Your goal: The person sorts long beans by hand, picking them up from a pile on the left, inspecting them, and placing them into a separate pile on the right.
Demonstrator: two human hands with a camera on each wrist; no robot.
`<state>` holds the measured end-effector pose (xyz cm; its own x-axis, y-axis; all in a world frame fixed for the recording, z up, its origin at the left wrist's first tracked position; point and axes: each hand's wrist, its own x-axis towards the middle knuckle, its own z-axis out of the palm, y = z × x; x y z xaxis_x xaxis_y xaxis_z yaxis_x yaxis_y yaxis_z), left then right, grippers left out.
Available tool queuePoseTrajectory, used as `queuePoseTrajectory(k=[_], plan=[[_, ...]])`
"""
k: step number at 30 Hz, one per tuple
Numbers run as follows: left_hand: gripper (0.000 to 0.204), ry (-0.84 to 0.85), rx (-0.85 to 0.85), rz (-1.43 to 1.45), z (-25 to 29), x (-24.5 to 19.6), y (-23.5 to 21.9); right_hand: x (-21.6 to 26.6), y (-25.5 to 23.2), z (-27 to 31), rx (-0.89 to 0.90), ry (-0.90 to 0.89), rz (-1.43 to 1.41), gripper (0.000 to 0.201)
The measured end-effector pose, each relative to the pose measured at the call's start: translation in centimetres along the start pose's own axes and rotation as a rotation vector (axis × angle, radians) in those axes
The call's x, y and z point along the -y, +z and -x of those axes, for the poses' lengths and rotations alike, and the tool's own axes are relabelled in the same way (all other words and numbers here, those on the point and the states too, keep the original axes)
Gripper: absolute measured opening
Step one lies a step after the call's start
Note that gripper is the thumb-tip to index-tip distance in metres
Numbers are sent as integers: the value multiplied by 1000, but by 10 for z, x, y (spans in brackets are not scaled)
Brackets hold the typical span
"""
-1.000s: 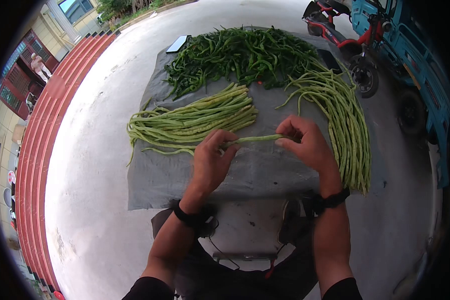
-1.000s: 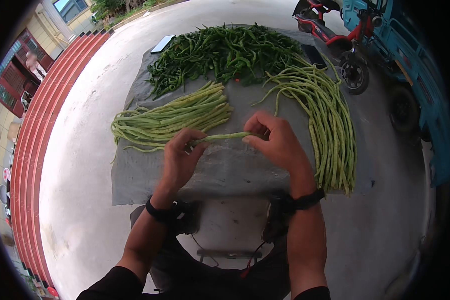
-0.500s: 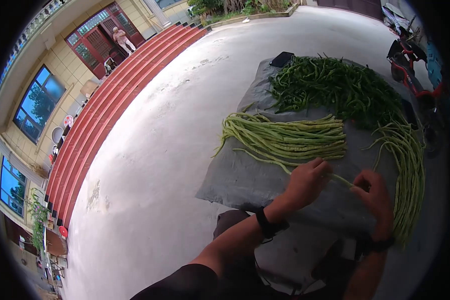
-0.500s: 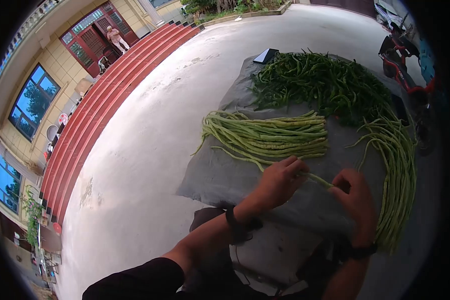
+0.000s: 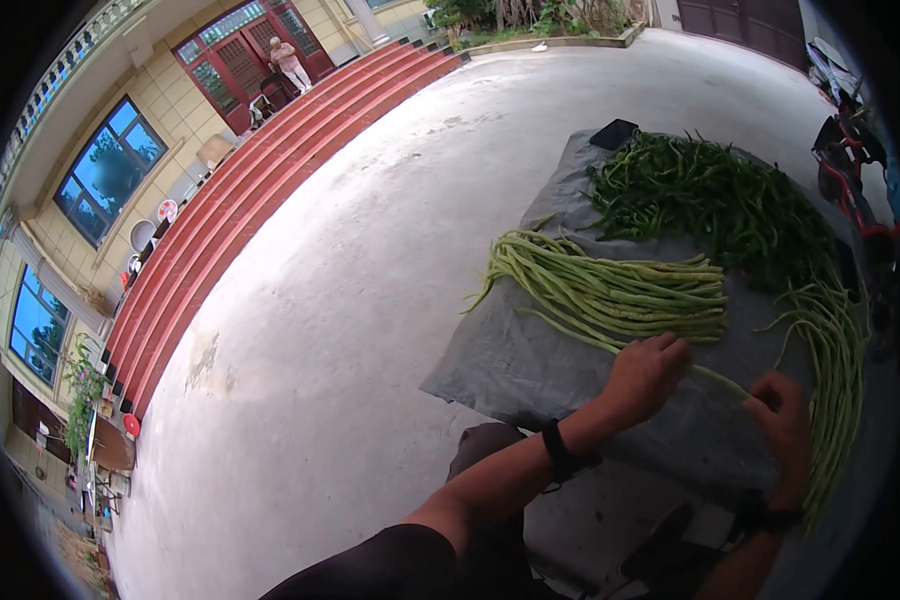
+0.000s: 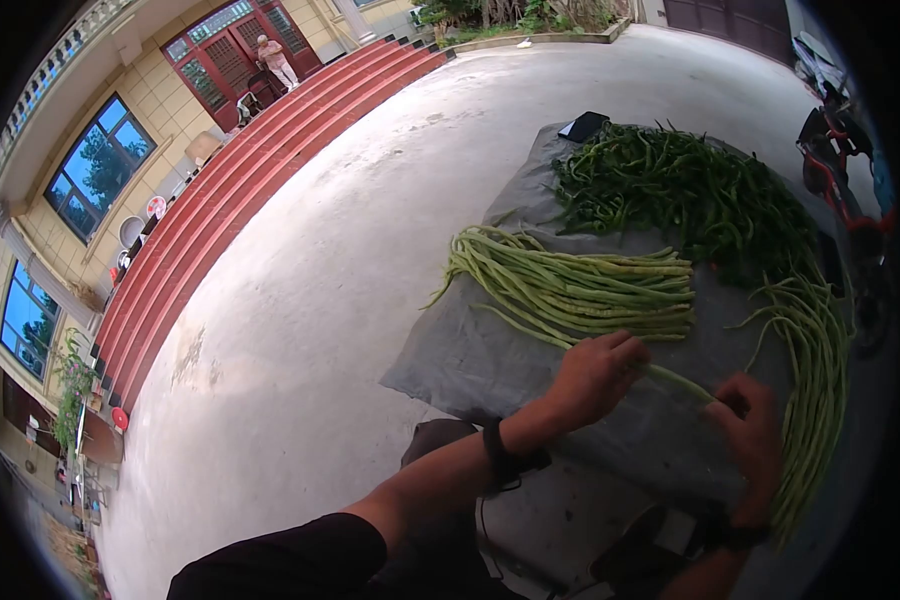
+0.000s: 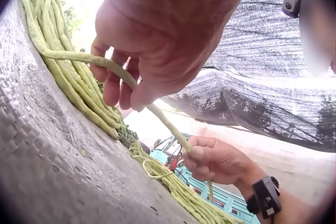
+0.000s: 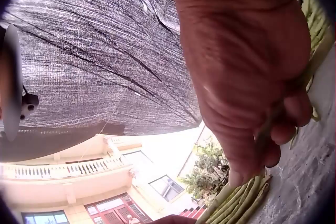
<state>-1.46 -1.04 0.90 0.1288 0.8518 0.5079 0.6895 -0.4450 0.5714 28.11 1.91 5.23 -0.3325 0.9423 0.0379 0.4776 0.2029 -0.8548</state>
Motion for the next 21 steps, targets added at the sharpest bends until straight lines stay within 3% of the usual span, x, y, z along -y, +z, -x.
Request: queuePoseTrajectory(k=[21], plan=[[15,-37,71,-371,1,16,2,-20,-42,17,13,70,-46,13]])
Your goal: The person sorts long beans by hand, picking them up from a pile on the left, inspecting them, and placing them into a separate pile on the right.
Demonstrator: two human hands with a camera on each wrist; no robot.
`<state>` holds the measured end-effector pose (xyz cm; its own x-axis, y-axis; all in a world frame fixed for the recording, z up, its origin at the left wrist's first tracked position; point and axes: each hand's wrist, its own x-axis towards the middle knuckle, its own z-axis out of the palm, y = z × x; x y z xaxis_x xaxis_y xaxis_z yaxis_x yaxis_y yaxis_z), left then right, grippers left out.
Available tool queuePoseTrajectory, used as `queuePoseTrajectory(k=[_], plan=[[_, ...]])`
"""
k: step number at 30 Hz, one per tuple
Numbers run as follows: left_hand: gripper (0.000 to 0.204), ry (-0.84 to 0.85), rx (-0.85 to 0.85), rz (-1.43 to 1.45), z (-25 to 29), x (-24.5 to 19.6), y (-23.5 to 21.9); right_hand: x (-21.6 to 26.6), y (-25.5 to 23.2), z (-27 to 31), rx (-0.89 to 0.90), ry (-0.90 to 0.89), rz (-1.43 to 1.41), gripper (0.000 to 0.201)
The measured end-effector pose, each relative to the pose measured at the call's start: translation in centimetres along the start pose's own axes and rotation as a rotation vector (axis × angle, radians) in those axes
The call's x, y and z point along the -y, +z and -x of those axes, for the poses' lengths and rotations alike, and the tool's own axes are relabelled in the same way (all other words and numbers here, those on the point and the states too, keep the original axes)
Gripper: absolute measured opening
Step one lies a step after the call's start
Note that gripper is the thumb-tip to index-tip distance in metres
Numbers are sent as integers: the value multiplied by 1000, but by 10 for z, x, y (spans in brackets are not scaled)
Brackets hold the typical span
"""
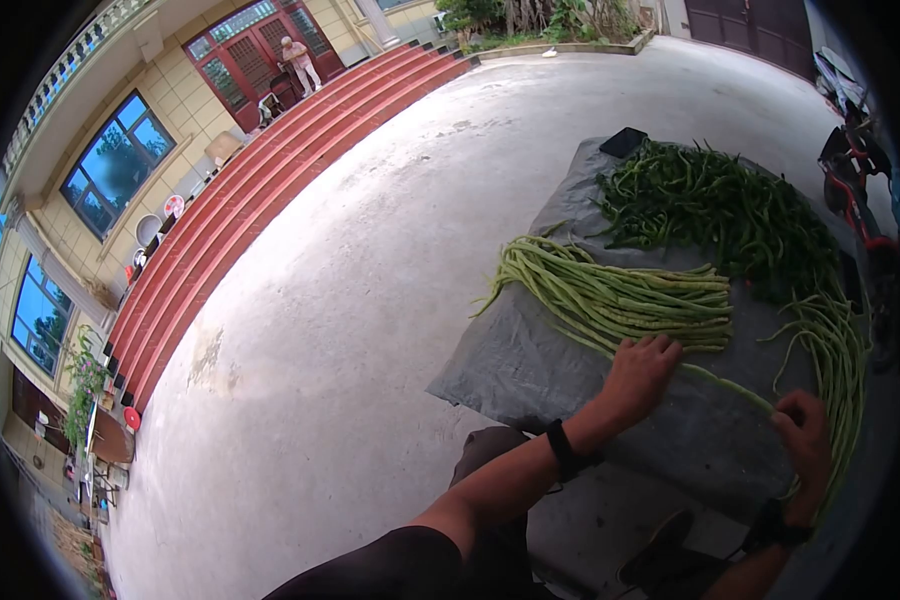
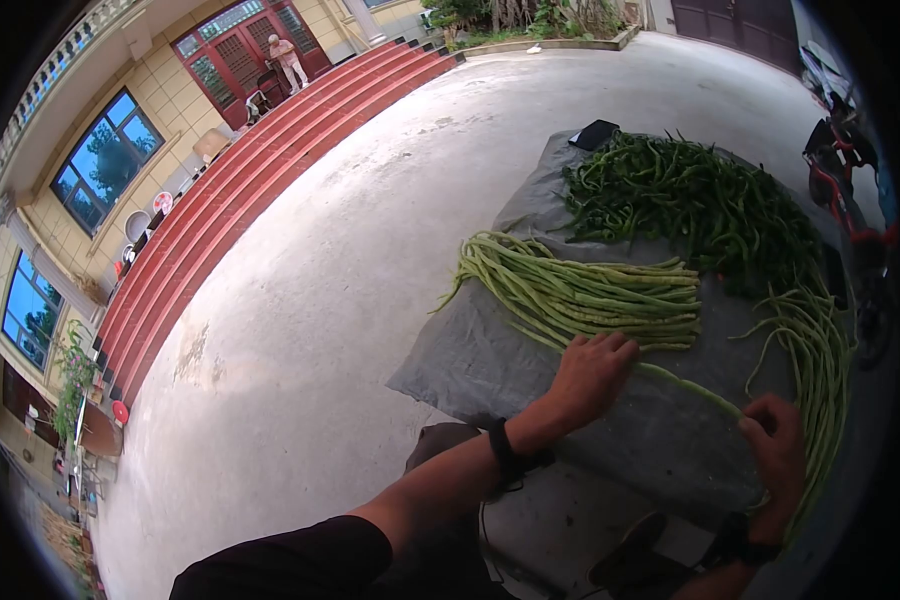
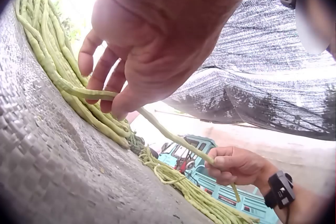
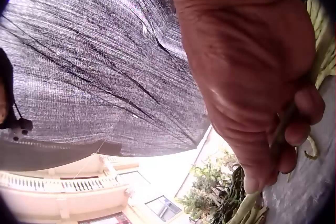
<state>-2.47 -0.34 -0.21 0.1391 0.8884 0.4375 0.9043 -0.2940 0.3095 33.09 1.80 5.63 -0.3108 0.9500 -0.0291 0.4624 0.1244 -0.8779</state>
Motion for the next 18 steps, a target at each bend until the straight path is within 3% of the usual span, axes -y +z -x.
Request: queuePoseTrajectory(k=[10,16,18], plan=[[12,5,-45,24,1,0,-2,-14,-11,1,-56,7,13,14],[10,1,-253,12,-6,-5,-14,0,-10,2,-18,-2,37,14],[10,-1,-244,0,-6,-3,-14,5,-8,3,-17,0,23,13]])
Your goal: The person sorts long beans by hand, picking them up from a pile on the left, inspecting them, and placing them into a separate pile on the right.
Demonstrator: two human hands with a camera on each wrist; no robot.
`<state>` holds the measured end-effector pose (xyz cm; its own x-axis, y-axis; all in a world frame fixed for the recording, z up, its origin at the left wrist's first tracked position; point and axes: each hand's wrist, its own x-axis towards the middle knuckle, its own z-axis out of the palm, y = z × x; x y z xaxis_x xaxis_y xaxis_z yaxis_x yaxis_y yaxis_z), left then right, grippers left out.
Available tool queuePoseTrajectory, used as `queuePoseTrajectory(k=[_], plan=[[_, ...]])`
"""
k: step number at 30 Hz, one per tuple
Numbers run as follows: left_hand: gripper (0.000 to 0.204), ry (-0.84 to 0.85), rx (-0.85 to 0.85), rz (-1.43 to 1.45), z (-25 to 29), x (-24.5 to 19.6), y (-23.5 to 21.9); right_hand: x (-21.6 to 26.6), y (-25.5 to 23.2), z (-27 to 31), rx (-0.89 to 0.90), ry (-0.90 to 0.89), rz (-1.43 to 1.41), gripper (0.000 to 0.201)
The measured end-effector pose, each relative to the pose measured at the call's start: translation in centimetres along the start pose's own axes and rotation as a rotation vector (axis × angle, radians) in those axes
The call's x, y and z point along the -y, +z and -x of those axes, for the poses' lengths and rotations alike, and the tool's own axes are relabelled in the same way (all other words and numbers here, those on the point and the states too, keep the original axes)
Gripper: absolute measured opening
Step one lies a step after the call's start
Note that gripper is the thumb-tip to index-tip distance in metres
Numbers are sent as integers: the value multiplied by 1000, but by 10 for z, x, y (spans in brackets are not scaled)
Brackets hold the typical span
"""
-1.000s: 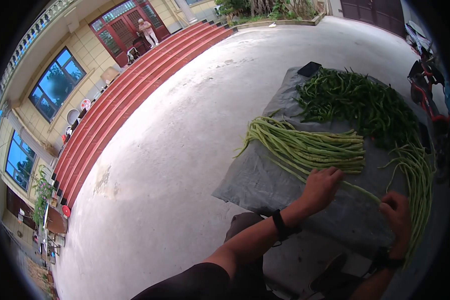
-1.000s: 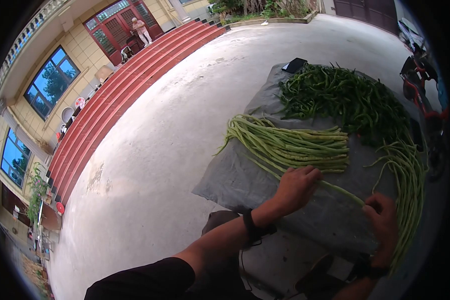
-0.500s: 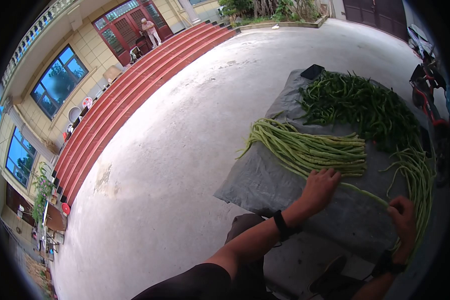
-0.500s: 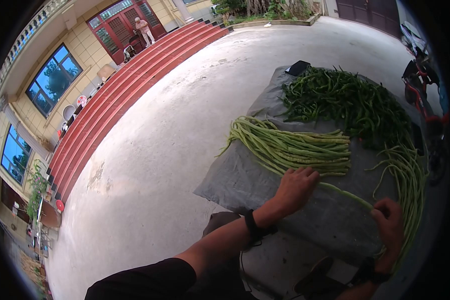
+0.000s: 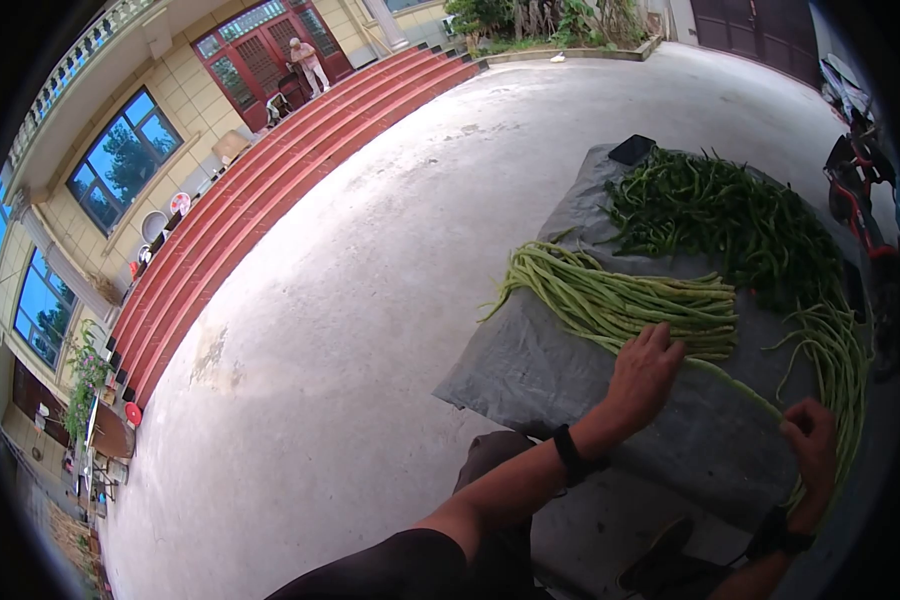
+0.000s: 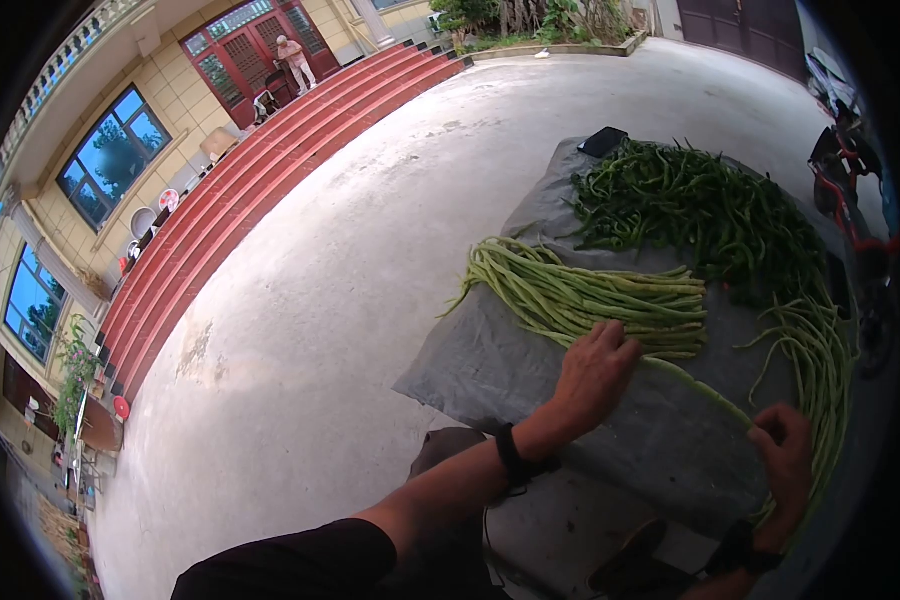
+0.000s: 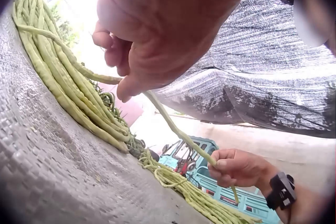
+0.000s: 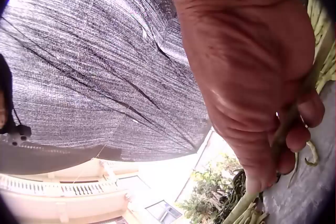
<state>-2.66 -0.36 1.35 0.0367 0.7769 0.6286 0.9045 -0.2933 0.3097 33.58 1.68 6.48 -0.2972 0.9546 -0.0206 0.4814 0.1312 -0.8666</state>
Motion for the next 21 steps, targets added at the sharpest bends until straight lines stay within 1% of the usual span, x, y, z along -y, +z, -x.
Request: queuePoseTrajectory(k=[1,4,7,10,13,16,19,21], plan=[[10,0,4,-6,0,1,1,1,1,0,1,1,-6,13],[11,-81,102,16,4,2,5,-7,2,0,-51,-27,-15,12],[13,-108,140,10,6,4,7,-9,-1,-1,-50,-1,-28,12],[15,-152,178,35,6,3,5,-12,-2,-3,-42,-22,-27,12],[16,-146,58,94,5,-1,1,-9,-3,-3,-44,-16,-27,12],[20,-107,-43,147,2,-6,-7,-16,-6,-3,-35,-16,-40,13],[31,-37,-157,190,-1,-11,-12,-24,-7,-3,-61,-63,-46,15],[37,-14,-185,201,-2,-12,-13,-20,-8,-2,-58,-39,-50,15]])
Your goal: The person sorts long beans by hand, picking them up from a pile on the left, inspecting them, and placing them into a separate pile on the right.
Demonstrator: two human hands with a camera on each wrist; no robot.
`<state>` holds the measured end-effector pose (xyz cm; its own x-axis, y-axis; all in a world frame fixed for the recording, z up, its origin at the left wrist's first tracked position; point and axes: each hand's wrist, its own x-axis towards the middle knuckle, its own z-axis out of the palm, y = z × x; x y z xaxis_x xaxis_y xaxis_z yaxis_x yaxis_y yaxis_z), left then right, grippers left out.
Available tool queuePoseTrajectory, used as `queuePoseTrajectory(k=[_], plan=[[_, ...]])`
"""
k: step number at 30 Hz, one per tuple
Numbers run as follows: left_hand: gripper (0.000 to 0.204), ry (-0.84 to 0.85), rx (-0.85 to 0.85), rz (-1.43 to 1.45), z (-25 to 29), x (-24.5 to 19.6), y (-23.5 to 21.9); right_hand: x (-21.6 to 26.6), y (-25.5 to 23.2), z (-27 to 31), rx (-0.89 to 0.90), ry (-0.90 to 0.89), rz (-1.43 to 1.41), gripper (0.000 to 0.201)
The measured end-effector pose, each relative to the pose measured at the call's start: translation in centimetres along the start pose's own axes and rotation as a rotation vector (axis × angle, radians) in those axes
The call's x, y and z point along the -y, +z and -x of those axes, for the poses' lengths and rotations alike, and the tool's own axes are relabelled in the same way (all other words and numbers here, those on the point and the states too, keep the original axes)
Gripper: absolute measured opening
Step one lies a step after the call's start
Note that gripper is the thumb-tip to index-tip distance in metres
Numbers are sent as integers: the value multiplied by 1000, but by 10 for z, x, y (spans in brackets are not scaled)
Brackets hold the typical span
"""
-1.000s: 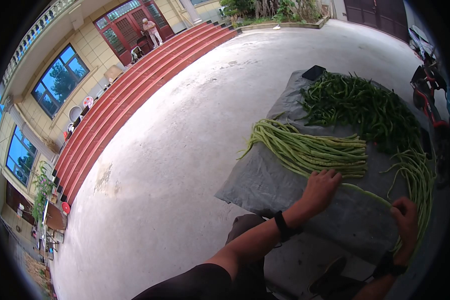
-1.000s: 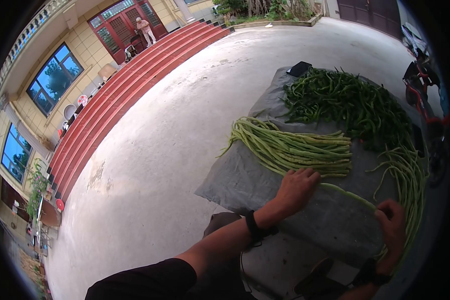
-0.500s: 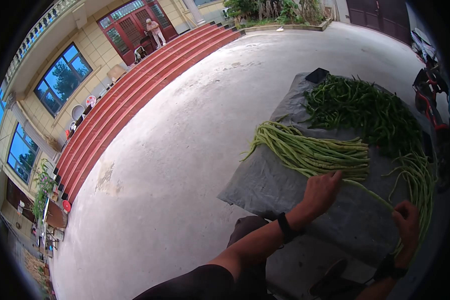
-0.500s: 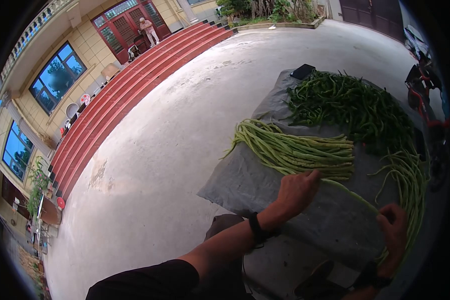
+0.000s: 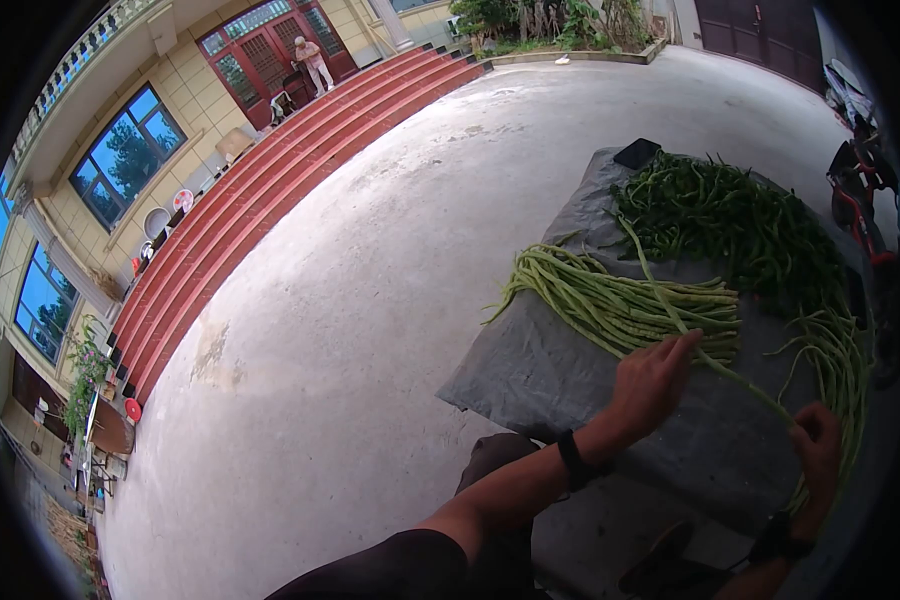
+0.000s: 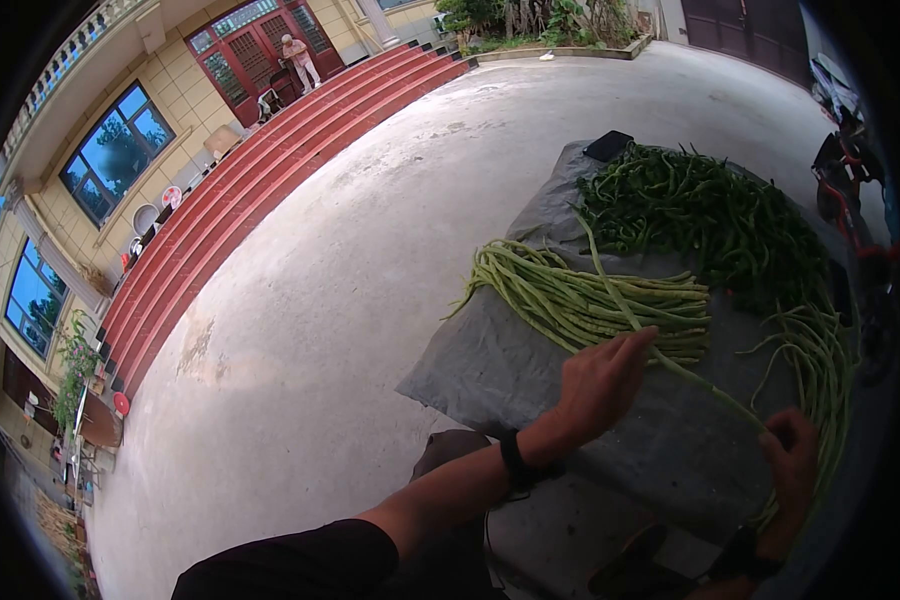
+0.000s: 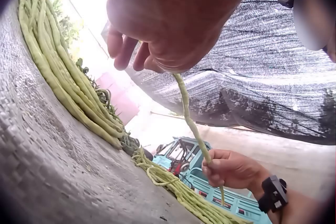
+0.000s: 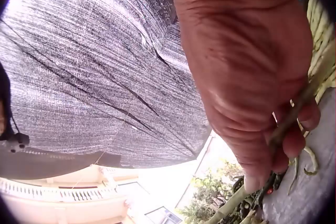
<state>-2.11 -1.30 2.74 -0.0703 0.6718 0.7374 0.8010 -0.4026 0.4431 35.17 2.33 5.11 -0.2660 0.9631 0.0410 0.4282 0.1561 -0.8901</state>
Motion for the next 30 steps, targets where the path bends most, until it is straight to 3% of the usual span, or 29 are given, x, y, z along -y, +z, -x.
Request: queuePoseTrajectory(k=[7,19,30], plan=[[52,13,-51,48,-2,-3,-1,1,1,0,-9,-9,8,17],[64,-99,41,126,-1,-4,-5,4,4,-1,-8,9,26,18],[66,-103,64,190,-3,-8,-4,4,5,0,-39,-14,66,20]])
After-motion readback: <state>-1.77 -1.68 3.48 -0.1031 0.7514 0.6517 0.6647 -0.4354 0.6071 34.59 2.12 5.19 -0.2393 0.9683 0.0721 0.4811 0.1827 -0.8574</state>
